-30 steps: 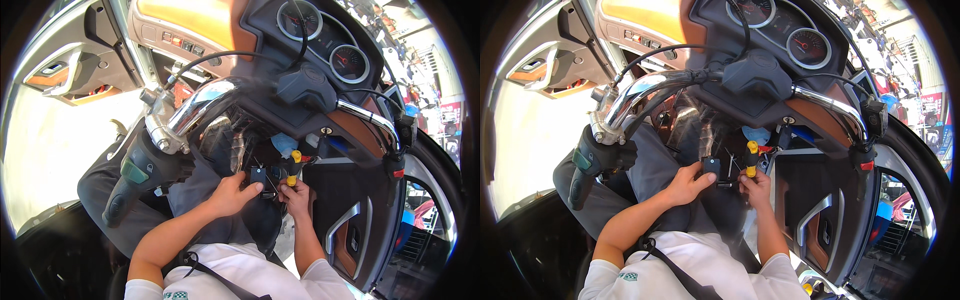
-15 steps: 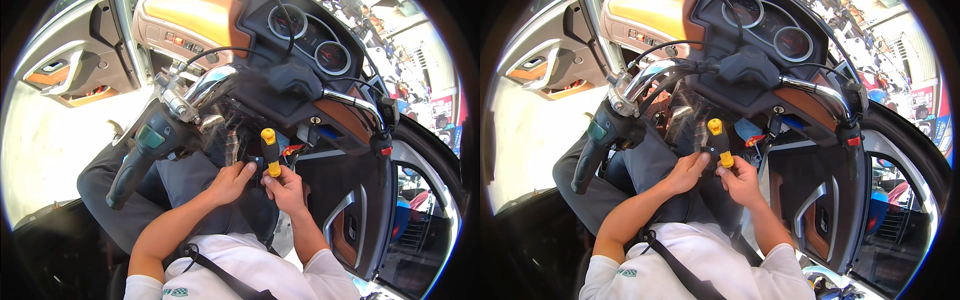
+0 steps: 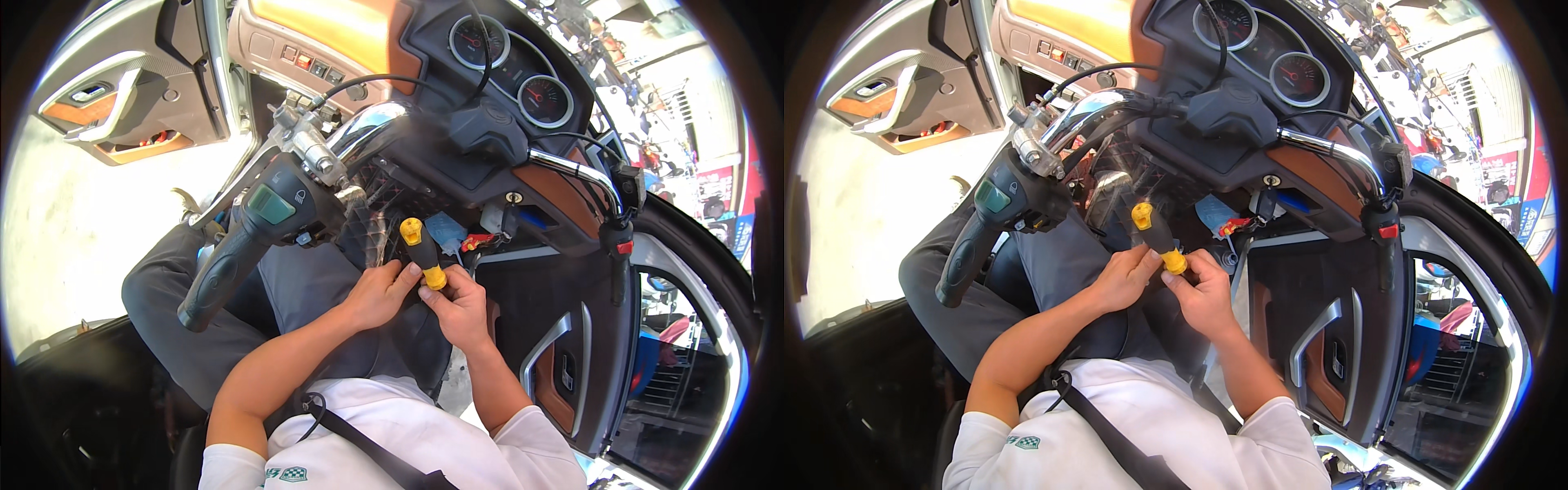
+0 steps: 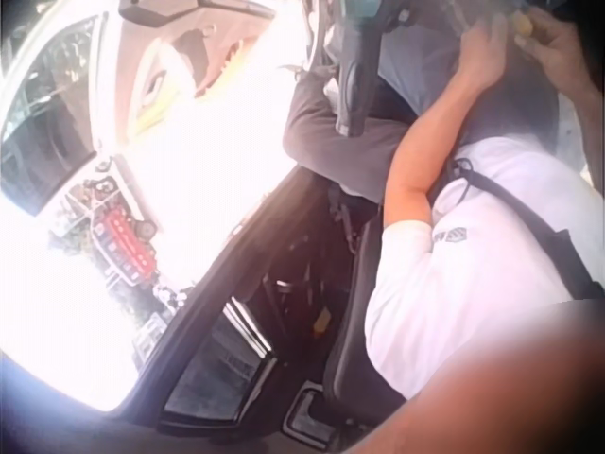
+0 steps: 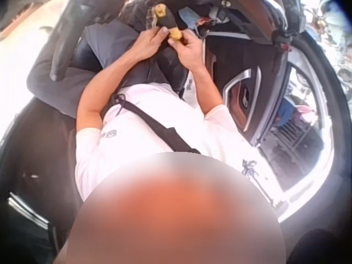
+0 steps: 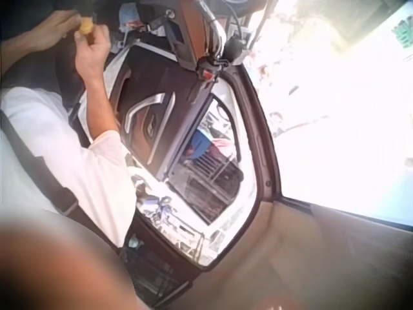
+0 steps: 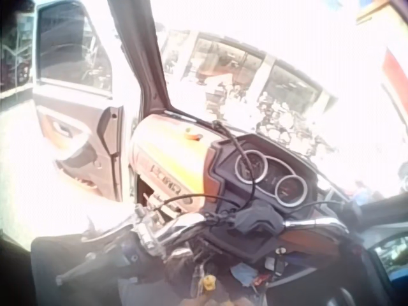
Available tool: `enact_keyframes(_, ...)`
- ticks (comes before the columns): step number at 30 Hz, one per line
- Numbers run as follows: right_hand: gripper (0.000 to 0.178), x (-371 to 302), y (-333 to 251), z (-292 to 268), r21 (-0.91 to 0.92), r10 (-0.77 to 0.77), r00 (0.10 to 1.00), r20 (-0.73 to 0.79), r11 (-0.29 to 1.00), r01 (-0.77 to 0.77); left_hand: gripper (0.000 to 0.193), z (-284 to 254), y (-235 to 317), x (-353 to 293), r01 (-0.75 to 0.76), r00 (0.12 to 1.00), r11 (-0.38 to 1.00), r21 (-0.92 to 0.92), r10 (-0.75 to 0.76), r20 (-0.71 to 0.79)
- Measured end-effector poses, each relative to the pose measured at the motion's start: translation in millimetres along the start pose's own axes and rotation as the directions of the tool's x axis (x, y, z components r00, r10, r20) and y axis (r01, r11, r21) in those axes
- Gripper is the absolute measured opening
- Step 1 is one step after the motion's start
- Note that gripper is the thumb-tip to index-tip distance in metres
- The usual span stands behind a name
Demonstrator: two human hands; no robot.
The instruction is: The person walks from a staircase into a motorcycle shop and approaches a three-wheeled motorcycle. They sit on the vehicle and use a screwdriver to remove screws from a control module near the handlebars, then apply lubricant to the component and reattach it.
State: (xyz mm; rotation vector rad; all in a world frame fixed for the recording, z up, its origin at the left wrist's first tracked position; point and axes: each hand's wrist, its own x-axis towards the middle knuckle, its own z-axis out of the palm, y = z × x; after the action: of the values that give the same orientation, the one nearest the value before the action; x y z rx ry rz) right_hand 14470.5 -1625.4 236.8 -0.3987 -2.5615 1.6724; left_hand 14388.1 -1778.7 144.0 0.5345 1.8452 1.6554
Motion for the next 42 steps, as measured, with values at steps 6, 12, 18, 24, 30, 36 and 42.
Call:
enact_keyframes(6,0.014,-3,5,6,0.198,0.105,0.991,-0.081,0.976,-0.088,0.077,0,7,-1,-0.018,0.999,1.000,-0.015,0.018,-0.032)
enact_keyframes(12,0.013,-6,3,3,0.268,0.144,0.987,-0.079,0.956,-0.118,0.078,-1,8,-1,-0.011,1.000,1.000,-0.018,0.011,-0.021)
enact_keyframes(18,0.012,-16,-19,-7,0.559,0.061,0.985,-0.164,0.828,0.042,0.080,-4,12,-2,-0.002,1.000,1.000,0.000,0.002,0.012)
enact_keyframes(24,0.020,-25,-36,-24,0.241,-0.393,0.875,-0.282,0.854,0.461,0.081,-9,22,-3,0.008,1.000,1.000,0.007,-0.008,0.012)
enact_keyframes(30,0.020,-37,-37,-22,0.219,-0.444,0.830,-0.338,0.821,0.528,0.078,-8,19,-1,0.019,1.000,1.000,-0.015,-0.018,0.015)
enact_keyframes(36,0.014,-23,-35,-15,0.093,-0.575,0.768,-0.281,0.780,0.618,0.078,-8,21,-2,0.034,0.999,0.999,-0.006,-0.034,0.018)
enact_keyframes(42,0.021,-13,-29,-7,0.004,-0.604,0.759,-0.241,0.782,0.623,0.078,-8,21,-2,0.036,0.999,0.999,0.012,-0.036,0.014)
